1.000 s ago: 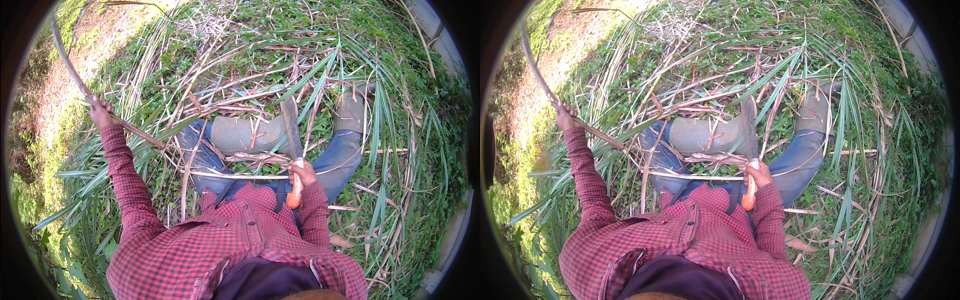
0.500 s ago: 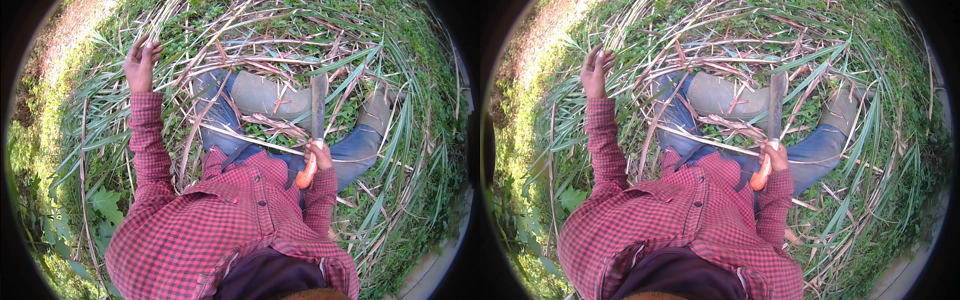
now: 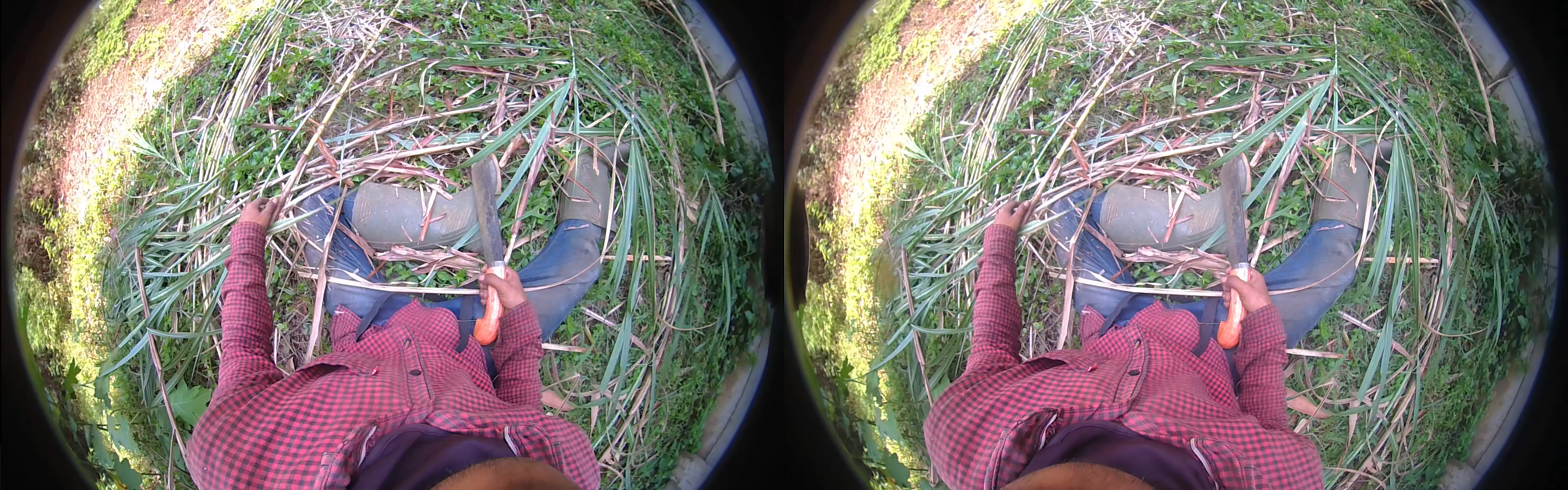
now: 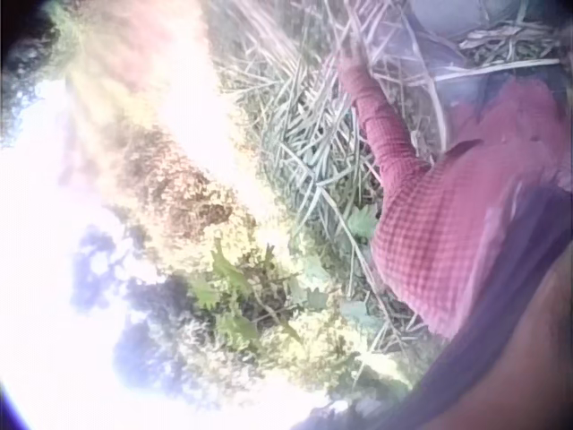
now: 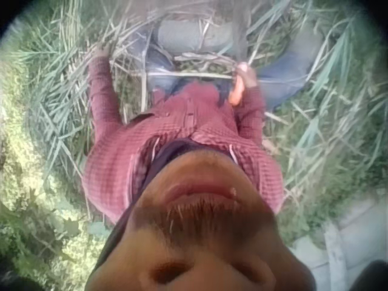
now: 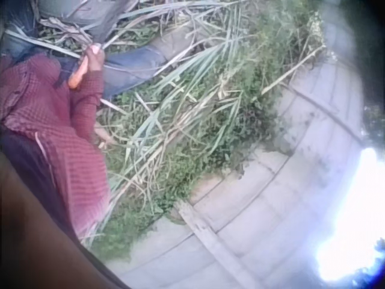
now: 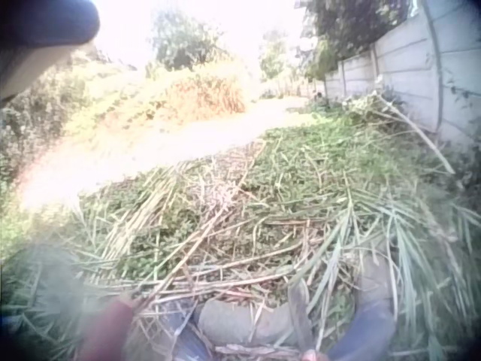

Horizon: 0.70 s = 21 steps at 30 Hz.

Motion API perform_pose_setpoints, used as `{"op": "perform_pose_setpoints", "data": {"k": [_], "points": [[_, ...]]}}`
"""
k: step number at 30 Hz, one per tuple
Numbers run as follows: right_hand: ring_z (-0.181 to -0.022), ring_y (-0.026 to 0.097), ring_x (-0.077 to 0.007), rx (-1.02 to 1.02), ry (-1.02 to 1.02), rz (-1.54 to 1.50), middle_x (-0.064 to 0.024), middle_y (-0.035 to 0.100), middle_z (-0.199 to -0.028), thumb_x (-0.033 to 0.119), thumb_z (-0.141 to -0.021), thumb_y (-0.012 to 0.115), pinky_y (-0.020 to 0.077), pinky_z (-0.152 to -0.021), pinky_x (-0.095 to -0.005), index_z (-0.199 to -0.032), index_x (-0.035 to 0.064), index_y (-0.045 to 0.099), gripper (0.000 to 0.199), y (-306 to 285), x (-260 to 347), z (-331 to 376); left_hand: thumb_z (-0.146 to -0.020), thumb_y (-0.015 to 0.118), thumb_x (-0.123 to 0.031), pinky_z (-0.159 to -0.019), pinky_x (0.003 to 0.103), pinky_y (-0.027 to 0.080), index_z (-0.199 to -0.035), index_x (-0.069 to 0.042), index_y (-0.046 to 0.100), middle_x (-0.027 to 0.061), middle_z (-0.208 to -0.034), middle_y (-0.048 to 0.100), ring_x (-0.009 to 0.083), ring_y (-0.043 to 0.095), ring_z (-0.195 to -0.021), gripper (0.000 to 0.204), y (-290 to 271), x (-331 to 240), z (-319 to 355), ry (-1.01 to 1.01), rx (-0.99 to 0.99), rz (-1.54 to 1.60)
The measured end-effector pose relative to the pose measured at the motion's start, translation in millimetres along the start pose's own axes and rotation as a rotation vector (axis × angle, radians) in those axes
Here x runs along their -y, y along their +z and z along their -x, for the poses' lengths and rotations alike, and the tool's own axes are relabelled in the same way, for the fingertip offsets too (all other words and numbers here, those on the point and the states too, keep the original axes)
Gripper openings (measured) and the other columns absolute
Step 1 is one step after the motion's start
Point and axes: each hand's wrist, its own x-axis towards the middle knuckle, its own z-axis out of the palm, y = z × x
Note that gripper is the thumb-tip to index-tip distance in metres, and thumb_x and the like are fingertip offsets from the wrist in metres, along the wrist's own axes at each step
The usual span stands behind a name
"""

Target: The person sits on the ground and uses a machete to chop long, thin sticks into smaller pieces. They hold the sticks with one hand and strike them with the machete in the other, creating a pile of cut debris.

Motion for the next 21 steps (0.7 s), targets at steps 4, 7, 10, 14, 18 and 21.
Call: {"op": "perform_pose_setpoints", "data": {"k": [4, 7, 10, 14, 18, 21], "points": [[-0.046, 0.052, -0.0127, 0.004, 0.007, 0.013, -0.0035, 0.052, -0.06, 0.001, -0.071, 0.062, 0.0443, -0.041, -0.0264, -0.084, 0.0031, 0.051, 0.017, 1, 0, 0, -0.076, 0.05, -0.056, -0.088, 0.039, 0.042, -0.107, -0.012, 0.06, 0.02, -0.105, 0.059, 0.0331, 0.056, -0.099, 0.055, 6, 27, 15, -0.129, 0.086, 0.069], [-0.046, 0.052, -0.0132, 0.004, -0.011, 0.024, -0.0042, 0.053, -0.06, 0.001, -0.071, 0.062, 0.0445, -0.041, -0.027, -0.084, 0.0029, 0.051, 0.017, -4, -2, -3, -0.071, 0.067, -0.039, -0.083, 0.04, 0.044, -0.107, -0.01, 0.054, 0.019, -0.103, 0.057, 0.0331, 0.055, -0.095, 0.049, -7, -16, 64, 0.138, -0.198, 0.043], [-0.046, 0.052, -0.0137, 0.019, -0.004, 0.007, -0.0047, 0.053, -0.06, 0.001, -0.071, 0.062, 0.0444, -0.041, -0.0272, -0.084, 0.0028, 0.051, 0.017, -8, -6, -7, -0.063, 0.075, -0.022, -0.081, 0.04, 0.042, -0.097, -0.011, 0.058, 0.0116, -0.096, 0.052, 0.028, 0.049, -0.094, 0.04, 12, -3, 70, 0.34, -0.464, -0.17], [-0.046, 0.052, -0.0137, 0.023, 0.0, 0.009, -0.0044, 0.052, -0.059, 0.002, -0.071, 0.063, 0.0443, -0.041, -0.0268, -0.084, 0.0032, 0.051, 0.017, -7, -4, -6, -0.065, 0.072, -0.02, -0.08, 0.037, 0.038, -0.09, -0.012, 0.062, 0.0067, -0.094, 0.052, 0.0245, 0.048, -0.09, 0.027, 17, -4, 79, 0.417, -0.586, -0.216], [-0.045, 0.052, -0.0136, 0.036, -0.011, 0.013, -0.0039, 0.052, -0.058, 0.003, -0.072, 0.063, 0.0443, -0.041, -0.0269, -0.084, 0.0034, 0.052, 0.017, -6, -3, -4, -0.067, 0.07, -0.023, -0.08, 0.039, 0.037, -0.09, -0.012, 0.062, 0.0055, -0.093, 0.052, 0.024, 0.048, -0.091, 0.027, 13, -13, 77, 0.408, -0.543, -0.346], [-0.046, 0.051, -0.0133, 0.031, -0.003, 0.041, -0.004, 0.051, -0.059, 0.003, -0.072, 0.062, 0.0439, -0.041, -0.0267, -0.085, 0.0039, 0.05, 0.018, -4, -3, -2, -0.068, 0.069, -0.025, -0.077, 0.039, 0.038, -0.09, -0.012, 0.062, 0.0057, -0.091, 0.052, 0.0244, 0.049, -0.091, 0.026, 13, -11, 68, 0.396, -0.487, -0.405]]}}
